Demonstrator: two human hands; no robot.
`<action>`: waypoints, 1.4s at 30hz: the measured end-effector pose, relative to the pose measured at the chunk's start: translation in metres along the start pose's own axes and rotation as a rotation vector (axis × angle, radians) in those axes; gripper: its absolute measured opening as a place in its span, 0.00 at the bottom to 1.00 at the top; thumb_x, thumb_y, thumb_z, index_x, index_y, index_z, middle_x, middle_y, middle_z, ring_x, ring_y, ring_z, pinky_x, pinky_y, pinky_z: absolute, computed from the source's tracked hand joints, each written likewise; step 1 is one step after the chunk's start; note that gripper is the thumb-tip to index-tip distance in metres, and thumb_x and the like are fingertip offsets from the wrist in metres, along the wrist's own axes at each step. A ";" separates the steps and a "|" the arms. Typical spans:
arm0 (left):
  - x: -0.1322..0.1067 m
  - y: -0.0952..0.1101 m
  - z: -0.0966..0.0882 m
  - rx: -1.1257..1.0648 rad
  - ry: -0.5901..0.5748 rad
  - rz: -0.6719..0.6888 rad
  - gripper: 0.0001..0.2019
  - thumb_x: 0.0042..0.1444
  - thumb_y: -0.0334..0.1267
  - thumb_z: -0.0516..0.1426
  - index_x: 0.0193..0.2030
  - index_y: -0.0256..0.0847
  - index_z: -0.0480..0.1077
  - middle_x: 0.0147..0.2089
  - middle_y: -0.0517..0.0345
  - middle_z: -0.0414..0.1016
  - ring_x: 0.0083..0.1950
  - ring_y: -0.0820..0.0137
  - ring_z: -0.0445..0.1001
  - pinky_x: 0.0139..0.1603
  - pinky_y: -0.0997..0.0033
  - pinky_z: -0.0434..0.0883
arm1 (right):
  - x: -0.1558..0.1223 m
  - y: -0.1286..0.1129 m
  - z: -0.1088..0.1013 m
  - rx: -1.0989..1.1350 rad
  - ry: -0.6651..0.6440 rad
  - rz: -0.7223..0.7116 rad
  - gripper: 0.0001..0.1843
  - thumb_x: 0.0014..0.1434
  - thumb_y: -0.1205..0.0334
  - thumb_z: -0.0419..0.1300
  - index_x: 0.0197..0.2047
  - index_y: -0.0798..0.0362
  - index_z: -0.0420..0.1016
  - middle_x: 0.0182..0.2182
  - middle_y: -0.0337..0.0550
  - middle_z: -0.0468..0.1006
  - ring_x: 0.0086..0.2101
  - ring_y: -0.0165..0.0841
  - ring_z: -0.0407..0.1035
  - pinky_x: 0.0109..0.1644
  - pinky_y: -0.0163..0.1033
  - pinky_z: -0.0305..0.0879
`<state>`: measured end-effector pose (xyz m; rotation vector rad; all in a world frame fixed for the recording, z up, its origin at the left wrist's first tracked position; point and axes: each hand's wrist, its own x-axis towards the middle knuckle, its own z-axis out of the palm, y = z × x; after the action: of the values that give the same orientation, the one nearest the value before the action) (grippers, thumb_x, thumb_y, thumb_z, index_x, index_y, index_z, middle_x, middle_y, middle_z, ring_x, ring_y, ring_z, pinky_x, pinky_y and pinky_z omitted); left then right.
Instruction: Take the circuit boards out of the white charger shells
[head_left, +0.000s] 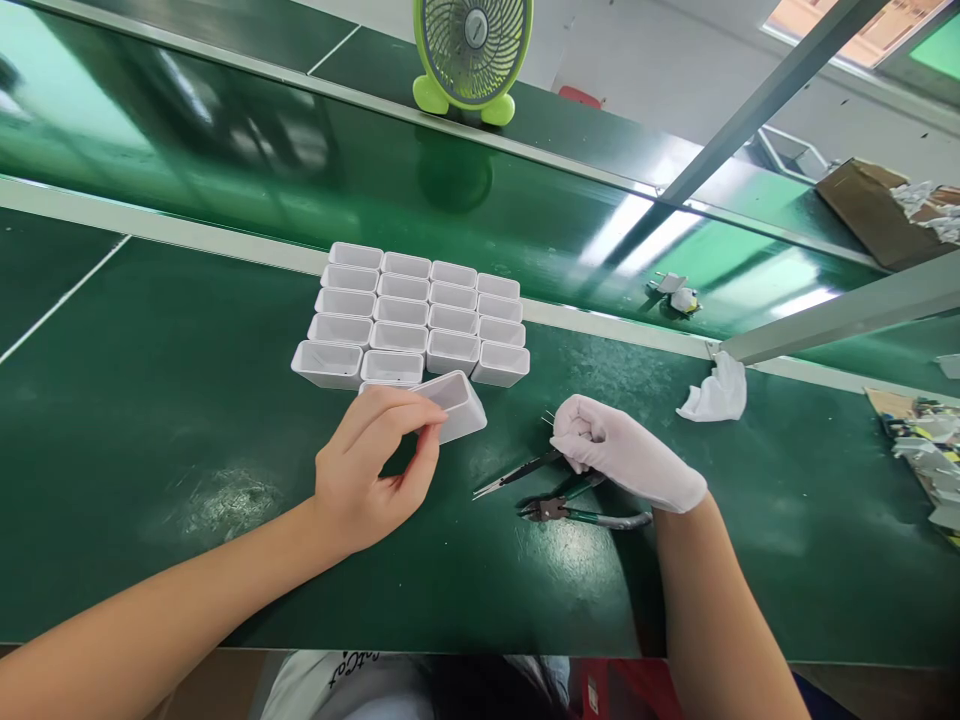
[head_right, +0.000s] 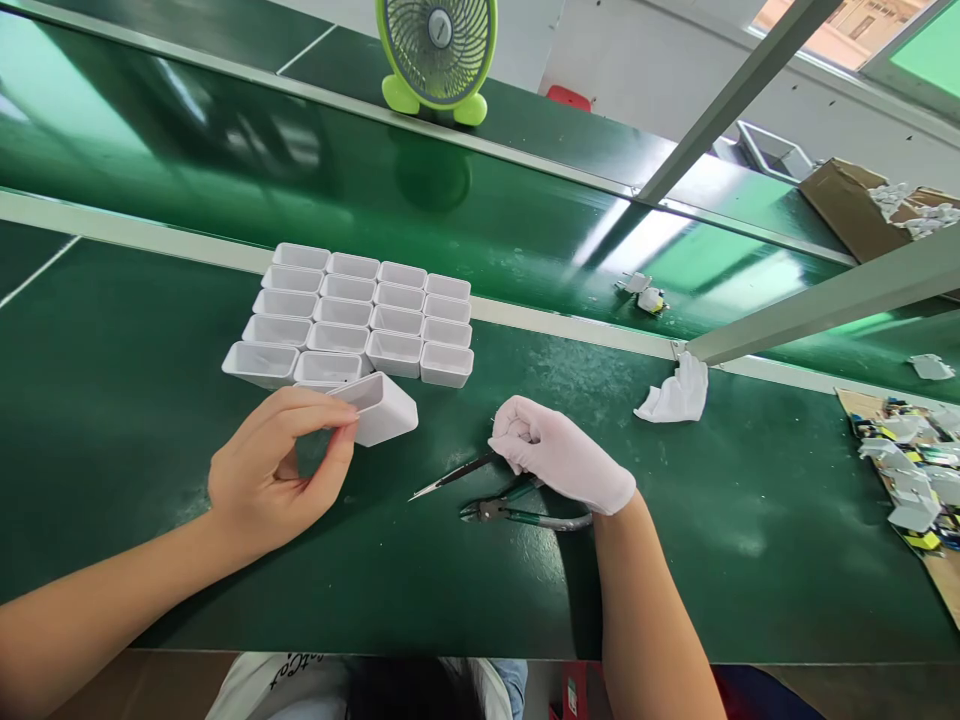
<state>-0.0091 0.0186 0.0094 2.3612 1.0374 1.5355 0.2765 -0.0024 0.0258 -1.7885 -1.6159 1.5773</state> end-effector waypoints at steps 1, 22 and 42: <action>0.000 0.000 0.000 -0.002 -0.003 0.001 0.13 0.55 0.19 0.60 0.42 0.40 0.71 0.37 0.58 0.77 0.37 0.69 0.78 0.32 0.74 0.75 | 0.000 0.000 0.000 0.001 0.000 -0.001 0.06 0.65 0.58 0.57 0.37 0.48 0.65 0.26 0.33 0.71 0.26 0.29 0.66 0.27 0.34 0.63; 0.001 0.000 0.000 -0.003 -0.004 0.014 0.12 0.55 0.19 0.60 0.42 0.38 0.71 0.37 0.57 0.77 0.38 0.70 0.78 0.37 0.72 0.76 | 0.001 0.000 -0.001 0.001 0.098 -0.038 0.06 0.66 0.58 0.58 0.38 0.48 0.67 0.25 0.33 0.72 0.28 0.28 0.66 0.30 0.33 0.62; 0.001 0.001 0.001 -0.009 -0.010 0.005 0.12 0.56 0.19 0.59 0.42 0.39 0.71 0.36 0.58 0.76 0.37 0.70 0.77 0.36 0.72 0.76 | 0.002 0.003 -0.002 -0.005 0.115 -0.062 0.06 0.66 0.58 0.58 0.38 0.49 0.67 0.25 0.32 0.72 0.28 0.28 0.66 0.33 0.34 0.62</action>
<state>-0.0078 0.0188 0.0100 2.3652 1.0210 1.5253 0.2794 -0.0010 0.0238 -1.7791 -1.6070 1.4187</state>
